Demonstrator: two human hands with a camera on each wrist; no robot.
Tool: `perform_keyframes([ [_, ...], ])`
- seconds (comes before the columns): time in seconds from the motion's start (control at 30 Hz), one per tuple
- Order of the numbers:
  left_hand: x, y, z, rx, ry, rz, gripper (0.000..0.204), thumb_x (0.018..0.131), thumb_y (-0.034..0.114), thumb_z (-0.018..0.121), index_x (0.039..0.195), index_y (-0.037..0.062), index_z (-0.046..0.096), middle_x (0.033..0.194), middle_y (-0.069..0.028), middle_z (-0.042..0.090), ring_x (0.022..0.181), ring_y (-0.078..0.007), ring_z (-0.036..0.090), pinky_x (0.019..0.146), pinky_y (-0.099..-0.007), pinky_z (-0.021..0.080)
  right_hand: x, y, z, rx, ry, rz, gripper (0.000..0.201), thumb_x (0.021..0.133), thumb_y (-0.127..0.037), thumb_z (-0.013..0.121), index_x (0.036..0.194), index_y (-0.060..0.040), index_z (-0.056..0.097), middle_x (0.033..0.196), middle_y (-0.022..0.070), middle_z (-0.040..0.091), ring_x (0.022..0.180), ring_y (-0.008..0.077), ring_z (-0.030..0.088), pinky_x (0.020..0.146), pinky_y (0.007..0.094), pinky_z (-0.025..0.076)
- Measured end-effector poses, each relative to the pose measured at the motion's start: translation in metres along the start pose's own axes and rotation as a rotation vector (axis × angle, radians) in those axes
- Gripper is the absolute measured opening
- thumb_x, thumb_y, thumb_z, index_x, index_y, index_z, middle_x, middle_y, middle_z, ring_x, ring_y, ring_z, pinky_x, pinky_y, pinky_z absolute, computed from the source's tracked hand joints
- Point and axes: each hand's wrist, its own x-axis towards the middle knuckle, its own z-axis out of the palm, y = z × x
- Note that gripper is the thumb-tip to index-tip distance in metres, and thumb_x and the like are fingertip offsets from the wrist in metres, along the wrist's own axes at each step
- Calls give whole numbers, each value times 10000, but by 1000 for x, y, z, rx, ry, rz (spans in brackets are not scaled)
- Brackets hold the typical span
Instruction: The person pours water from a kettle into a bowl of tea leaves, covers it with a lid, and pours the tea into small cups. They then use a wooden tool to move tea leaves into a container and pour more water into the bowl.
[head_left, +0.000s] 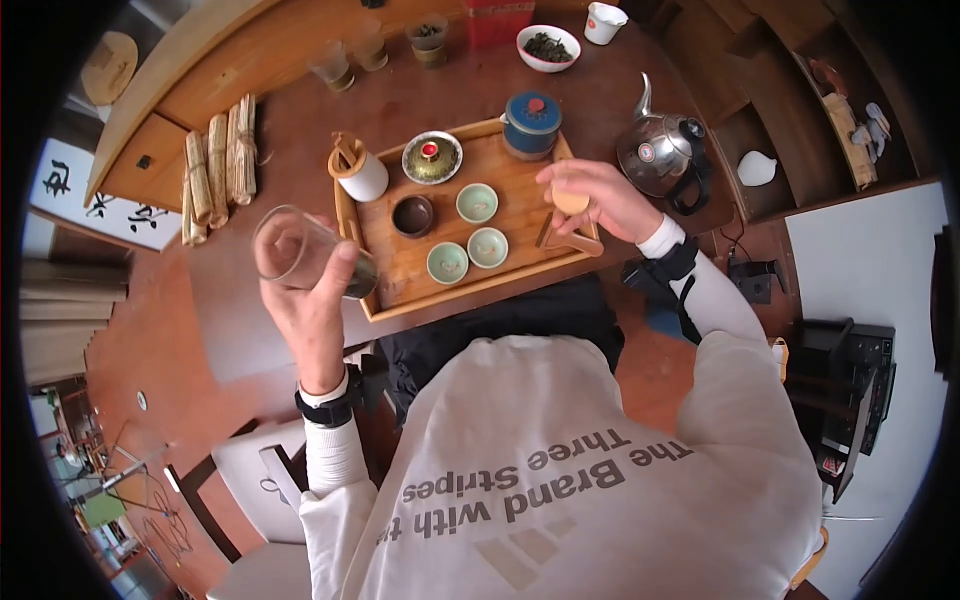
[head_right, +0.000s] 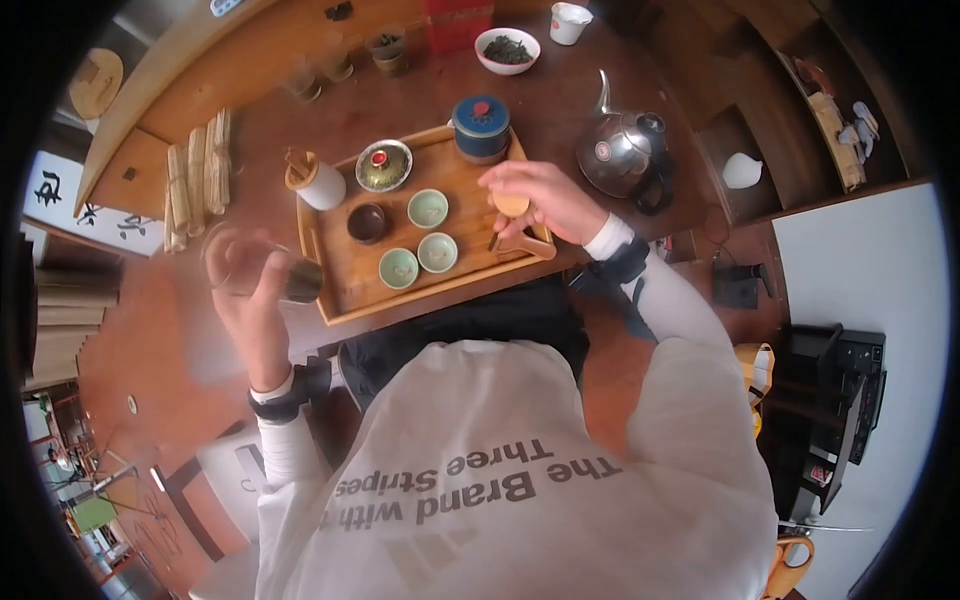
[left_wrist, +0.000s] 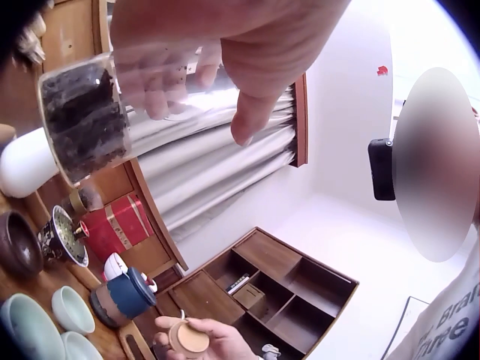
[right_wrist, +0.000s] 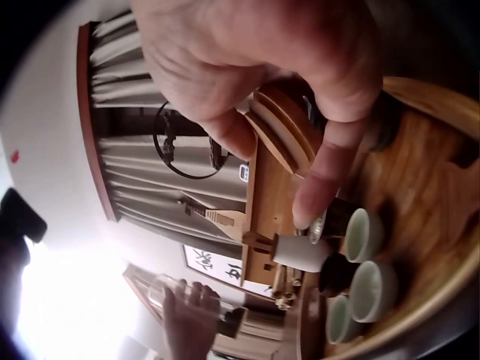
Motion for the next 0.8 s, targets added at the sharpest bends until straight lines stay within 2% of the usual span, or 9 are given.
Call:
perform_keyframes([
  [0.07, -6, -4, 6, 13, -20, -13, 544, 835, 48, 826, 1281, 55, 516, 1150, -103, 627, 1048, -193, 629, 955, -346, 508, 1, 9, 7, -134, -7, 27, 347, 1001, -217, 637, 1235, 34, 588, 1009, 87, 648, 877, 180, 713, 736, 297, 625],
  [0.17, -12, -10, 11, -82, -31, 14, 532, 845, 45, 819, 1281, 54, 514, 1151, -103, 633, 1068, -193, 632, 954, -334, 508, 2, 22, 16, -302, -19, -23, 296, 928, -158, 754, 1157, -18, 631, 988, 49, 660, 873, 109, 694, 679, 238, 594],
  [0.27, -18, -13, -2, 22, 35, 16, 537, 848, 38, 813, 1290, 50, 509, 1157, -105, 636, 1094, -188, 622, 945, -322, 512, -10, 14, 15, -335, 37, -96, 296, 930, -173, 755, 1155, -20, 640, 988, 48, 680, 875, 93, 686, 651, 222, 560],
  [0.3, -21, -15, -8, 12, 64, -21, 540, 856, 24, 800, 1304, 50, 501, 1177, -110, 629, 1109, -188, 611, 936, -317, 517, -16, 15, 10, -353, 80, -207, 266, 946, -150, 730, 1164, -20, 649, 977, 39, 692, 894, 81, 689, 647, 219, 532],
  [0.43, -30, -21, -17, 30, 102, 8, 486, 883, 60, 734, 1293, 15, 476, 1166, -123, 621, 1090, -195, 592, 961, -327, 460, -55, 28, -39, -61, 316, -259, 324, 992, -87, 633, 1295, 3, 562, 1169, 100, 612, 1048, 220, 682, 903, 309, 595],
  [0.6, -33, -25, 0, 59, 11, -5, 464, 868, 67, 760, 1256, 23, 510, 1171, -118, 614, 1089, -203, 597, 987, -341, 453, -74, 79, -86, -136, 466, -95, 332, 982, -118, 671, 1280, 3, 586, 1128, 80, 670, 1050, 194, 678, 937, 318, 565],
  [0.67, -29, -29, 9, 28, -69, 9, 578, 837, 26, 818, 1310, 46, 486, 1191, -133, 610, 1083, -204, 600, 974, -337, 493, -68, 94, -92, -520, 474, -190, 287, 971, -152, 693, 1211, -3, 642, 1064, 74, 705, 1018, 161, 677, 902, 301, 546],
  [0.73, -23, -27, 20, 75, -78, 42, 578, 833, 29, 821, 1306, 29, 488, 1186, -131, 618, 1102, -212, 609, 982, -345, 495, -63, 100, -93, -627, 498, -199, 266, 956, -197, 703, 1151, -17, 688, 1026, 93, 712, 972, 172, 683, 851, 310, 530],
  [0.8, -22, -26, 27, -172, -42, -68, 577, 835, 30, 820, 1308, 20, 490, 1183, -124, 622, 1136, -219, 612, 993, -351, 493, -55, 101, -90, -868, 497, -260, 262, 975, -194, 690, 1164, -13, 690, 1050, 47, 696, 935, 132, 645, 816, 284, 508],
])
